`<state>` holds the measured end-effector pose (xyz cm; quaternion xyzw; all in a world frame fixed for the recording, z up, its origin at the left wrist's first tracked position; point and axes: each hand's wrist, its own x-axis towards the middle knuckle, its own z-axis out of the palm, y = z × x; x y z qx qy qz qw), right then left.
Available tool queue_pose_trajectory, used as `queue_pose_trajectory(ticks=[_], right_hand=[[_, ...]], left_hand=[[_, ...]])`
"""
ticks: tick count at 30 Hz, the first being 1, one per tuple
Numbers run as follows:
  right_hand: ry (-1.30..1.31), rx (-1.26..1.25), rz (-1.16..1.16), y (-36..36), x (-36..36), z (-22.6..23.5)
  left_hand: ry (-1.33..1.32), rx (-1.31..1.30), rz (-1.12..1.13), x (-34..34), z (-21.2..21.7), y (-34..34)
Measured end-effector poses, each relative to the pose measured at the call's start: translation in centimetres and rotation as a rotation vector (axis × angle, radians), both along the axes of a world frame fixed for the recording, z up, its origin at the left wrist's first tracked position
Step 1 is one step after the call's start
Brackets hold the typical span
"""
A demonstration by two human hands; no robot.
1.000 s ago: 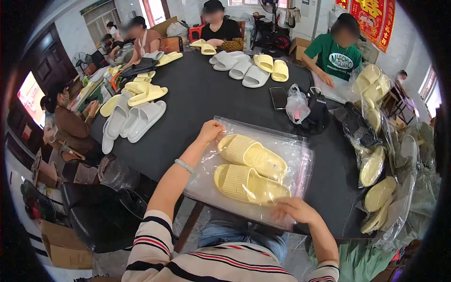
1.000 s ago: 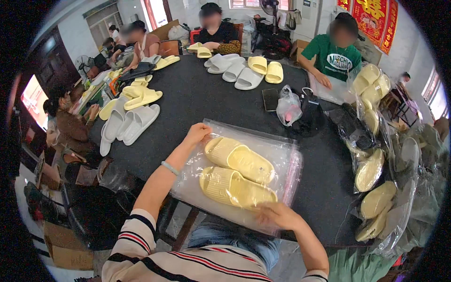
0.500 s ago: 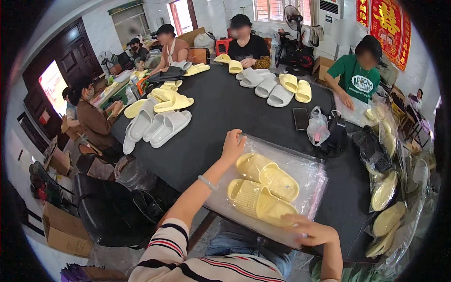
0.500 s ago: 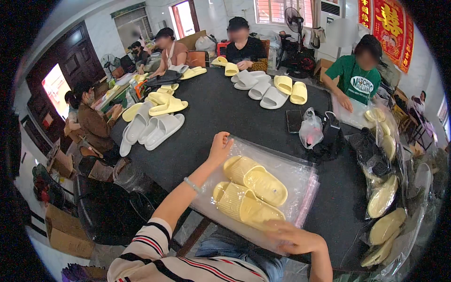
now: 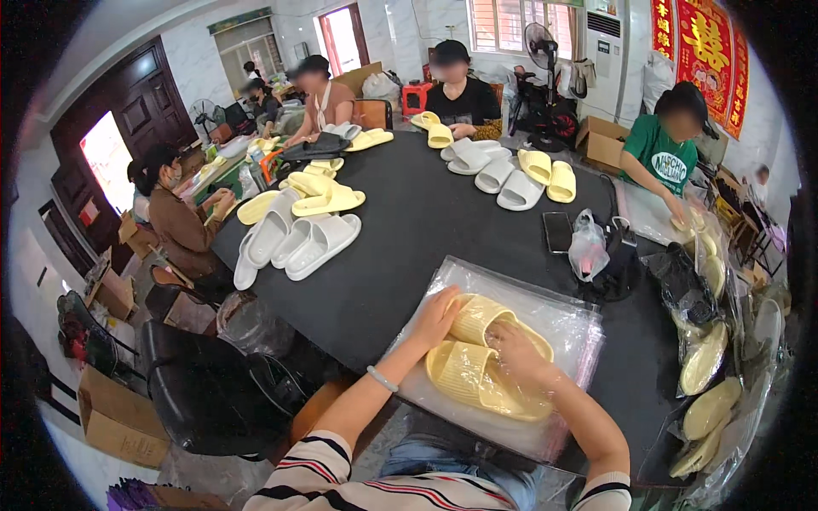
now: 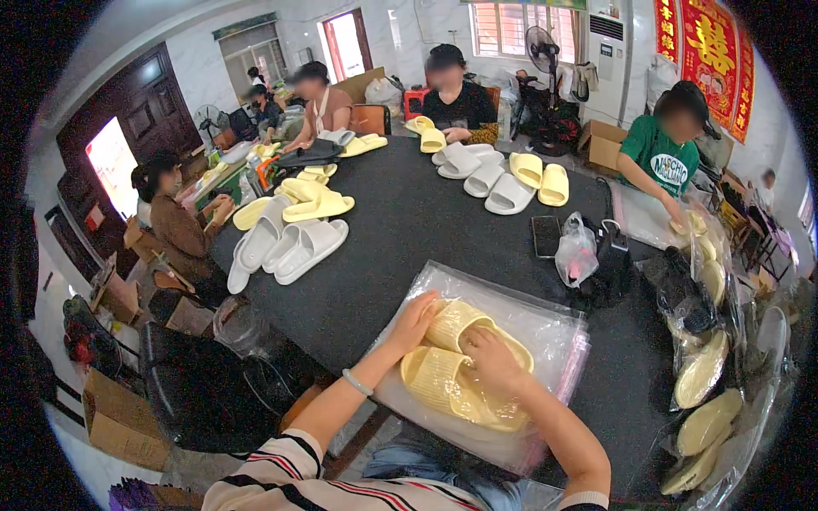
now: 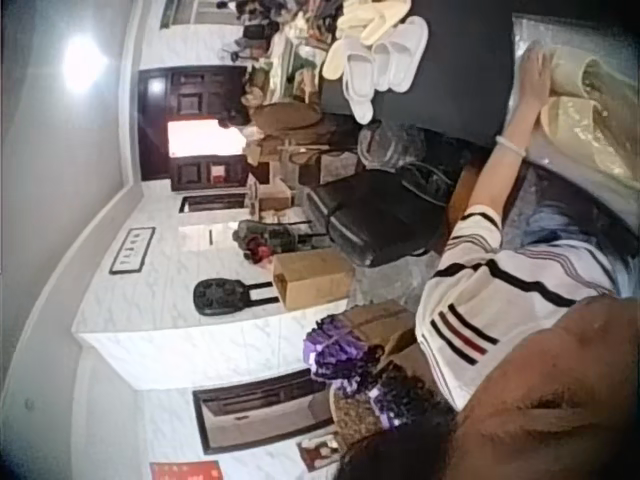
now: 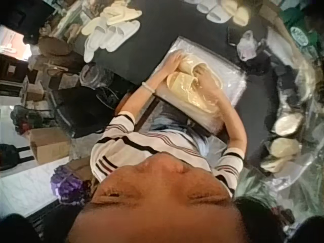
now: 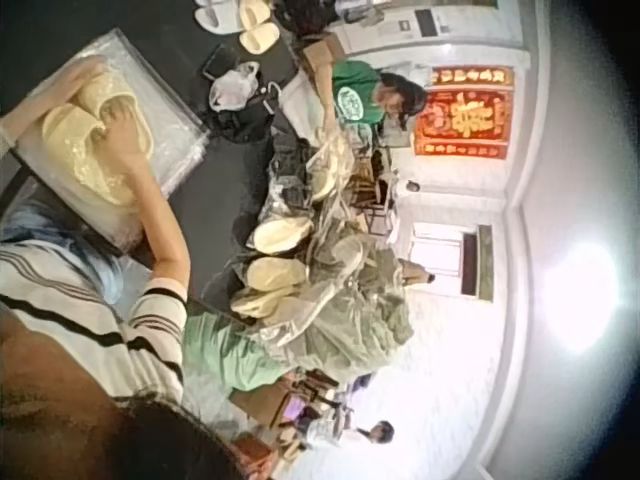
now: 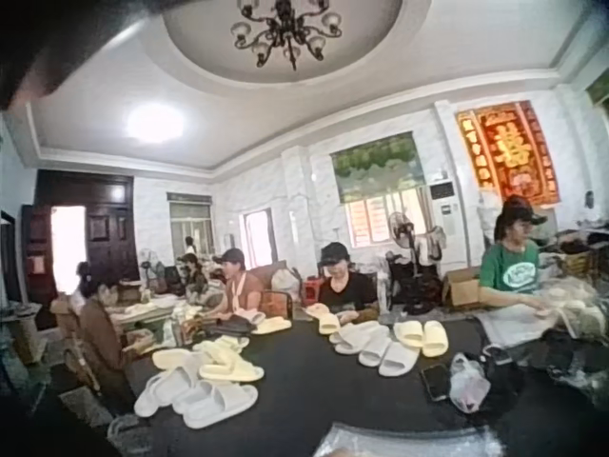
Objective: The person places pairs of yellow and white slippers into clear plastic bags on a table. They repeatedly pick up a pair of slippers, insert them into a bag, and set the packaged pair aside. The task is performed by hand without tools.
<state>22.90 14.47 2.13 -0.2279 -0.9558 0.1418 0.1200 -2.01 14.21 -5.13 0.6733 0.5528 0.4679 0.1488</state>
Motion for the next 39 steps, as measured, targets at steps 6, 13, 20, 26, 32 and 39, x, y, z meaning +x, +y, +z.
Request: queue_pose_trajectory(ticks=[6,13,20,26,32,39], right_hand=[[0.016,0.094,-0.073,1.5,1.6,-2.9],[0.028,-0.033,-0.283,-1.6,12.5,-3.4],[0.592,-0.332,-0.665,-6.3,21.4,-0.4],[1.028,-0.452,-0.893,-6.7,27.6,2.6],[0.846,-0.399,-0.615,-5.9,14.5,8.3],[0.278,-0.282,-0.314,-3.5,1.3,3.0]], left_hand=[[-0.079,0.043,0.009,-1.0,-0.8,0.3],[0.033,0.008,0.016,-1.1,0.0,-0.3],[0.367,-0.006,0.014,-0.3,0.7,-0.6],[0.7,-0.068,0.072,0.9,1.6,-1.3],[0.787,-0.064,0.101,1.4,1.6,-1.1],[0.938,0.034,0.091,-0.3,-0.8,-0.9]])
